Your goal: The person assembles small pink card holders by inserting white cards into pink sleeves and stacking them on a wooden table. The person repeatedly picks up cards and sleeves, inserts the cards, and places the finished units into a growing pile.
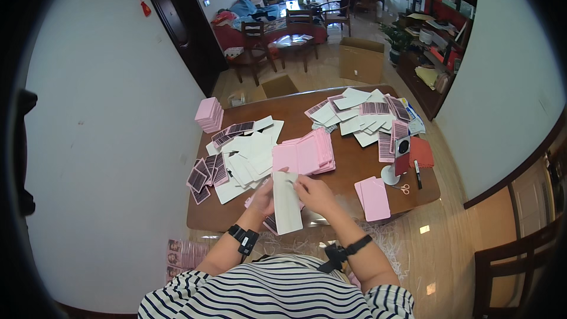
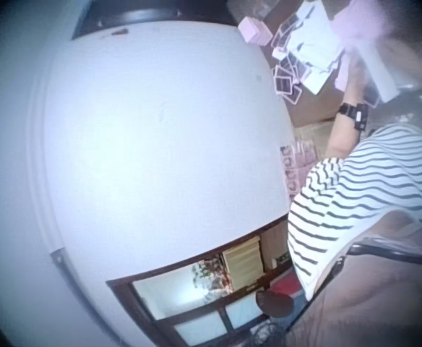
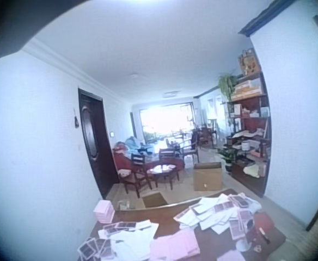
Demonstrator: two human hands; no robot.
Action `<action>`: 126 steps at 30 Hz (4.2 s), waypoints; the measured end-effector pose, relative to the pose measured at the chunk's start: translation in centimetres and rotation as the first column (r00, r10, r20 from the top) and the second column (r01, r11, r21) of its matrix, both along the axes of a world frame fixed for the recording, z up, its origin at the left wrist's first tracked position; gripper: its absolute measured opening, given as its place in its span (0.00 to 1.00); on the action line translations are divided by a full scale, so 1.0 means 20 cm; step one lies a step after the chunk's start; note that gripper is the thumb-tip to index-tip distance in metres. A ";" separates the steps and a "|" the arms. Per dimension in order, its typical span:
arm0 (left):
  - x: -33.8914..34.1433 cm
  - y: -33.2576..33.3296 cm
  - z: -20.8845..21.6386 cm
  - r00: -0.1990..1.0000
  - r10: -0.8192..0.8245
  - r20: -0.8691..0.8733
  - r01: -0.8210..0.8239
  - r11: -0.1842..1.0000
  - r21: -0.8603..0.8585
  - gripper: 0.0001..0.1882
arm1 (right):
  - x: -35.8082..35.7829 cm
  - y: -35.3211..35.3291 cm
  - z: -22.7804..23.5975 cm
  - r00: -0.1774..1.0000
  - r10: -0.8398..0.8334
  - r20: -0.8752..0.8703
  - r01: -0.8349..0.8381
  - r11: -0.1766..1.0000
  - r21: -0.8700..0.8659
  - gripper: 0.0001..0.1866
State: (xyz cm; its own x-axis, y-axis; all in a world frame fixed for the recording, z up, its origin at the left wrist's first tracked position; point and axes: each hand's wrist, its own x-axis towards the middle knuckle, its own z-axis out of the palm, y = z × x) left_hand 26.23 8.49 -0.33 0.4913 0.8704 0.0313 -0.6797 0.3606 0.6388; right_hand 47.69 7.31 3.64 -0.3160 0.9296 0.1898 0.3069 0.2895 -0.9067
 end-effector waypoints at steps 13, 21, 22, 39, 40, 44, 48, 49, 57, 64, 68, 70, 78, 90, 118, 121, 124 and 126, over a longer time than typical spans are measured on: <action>-0.19 0.02 0.09 0.988 0.061 0.139 -0.051 0.996 -0.074 0.37 | 0.10 -0.51 -0.34 0.562 0.396 0.726 -0.241 0.918 -0.315 0.16; -0.17 -0.06 0.18 0.974 -0.002 0.226 0.011 0.999 -0.041 0.39 | 0.01 -0.17 -0.16 0.899 -0.301 0.318 0.295 0.953 0.067 0.13; -0.16 -0.06 0.17 0.980 0.004 0.200 0.006 0.999 -0.048 0.39 | -0.04 -0.13 -0.09 0.924 -0.347 0.160 0.318 0.931 0.178 0.13; -0.09 -0.13 0.20 0.988 0.116 0.097 -0.110 0.992 -0.068 0.40 | -0.19 0.07 -0.05 0.902 -0.339 0.266 0.283 0.931 0.228 0.12; -0.09 -0.14 0.21 0.988 0.138 0.074 -0.131 0.987 -0.090 0.39 | -0.19 0.07 -0.05 0.899 -0.356 0.254 0.303 0.926 0.225 0.12; -0.06 -0.14 0.20 0.985 0.163 0.053 -0.157 0.982 -0.101 0.38 | -0.18 0.07 -0.05 0.905 -0.298 0.304 0.249 0.950 0.190 0.13; -0.04 -0.13 0.18 0.981 0.156 0.112 -0.146 0.985 -0.089 0.37 | -0.17 0.08 -0.04 0.903 -0.290 0.318 0.244 0.954 0.177 0.12; -0.04 -0.13 0.17 0.981 0.169 0.098 -0.159 0.982 -0.104 0.37 | -0.16 0.08 -0.04 0.908 -0.279 0.312 0.235 0.957 0.172 0.12; -0.01 -0.15 0.19 0.975 0.175 0.133 -0.162 0.981 -0.109 0.37 | -0.13 0.09 -0.03 0.916 -0.273 0.294 0.222 0.956 0.194 0.13; 0.01 -0.14 0.20 0.974 0.177 0.142 -0.162 0.980 -0.114 0.37 | -0.11 0.10 0.01 0.909 -0.245 0.338 0.184 0.962 0.202 0.13; -0.01 -0.13 0.13 0.977 0.186 0.105 -0.173 0.977 -0.121 0.36 | -0.05 0.10 -0.03 0.932 -0.151 0.329 0.071 0.968 0.242 0.13; -0.08 -0.09 0.05 0.960 0.264 0.093 -0.250 0.958 -0.139 0.35 | 0.03 0.04 -0.12 0.944 -0.067 0.322 -0.027 0.960 0.277 0.11; -0.52 -0.02 -0.31 0.558 0.678 -0.478 -0.816 0.344 -0.464 0.18 | 0.47 -0.40 -0.67 0.065 0.625 0.778 -0.336 0.747 -0.573 0.17; -0.20 -0.26 -0.60 0.651 0.522 -0.550 -0.720 0.195 -0.667 0.29 | -0.20 0.10 -0.53 0.940 0.138 0.313 -0.112 0.989 -0.100 0.14; -0.76 -0.43 -0.98 -0.449 0.472 -0.759 -0.301 0.720 0.625 0.28 | -0.48 0.48 -0.97 0.978 0.100 0.185 0.004 0.872 -0.490 0.09; -0.79 -0.44 -0.98 -0.446 0.487 -0.751 -0.270 0.727 0.631 0.27 | -0.55 0.54 -1.03 0.969 0.141 0.205 -0.026 0.878 -0.479 0.09; -0.79 -0.44 -0.97 -0.433 0.497 -0.752 -0.246 0.738 0.629 0.28 | -0.57 0.58 -1.05 0.919 0.183 0.350 0.009 0.875 -0.483 0.09; -0.78 -0.44 -0.96 -0.430 0.499 -0.753 -0.233 0.744 0.626 0.29 | -0.58 0.58 -1.06 0.922 0.183 0.340 0.007 0.872 -0.490 0.10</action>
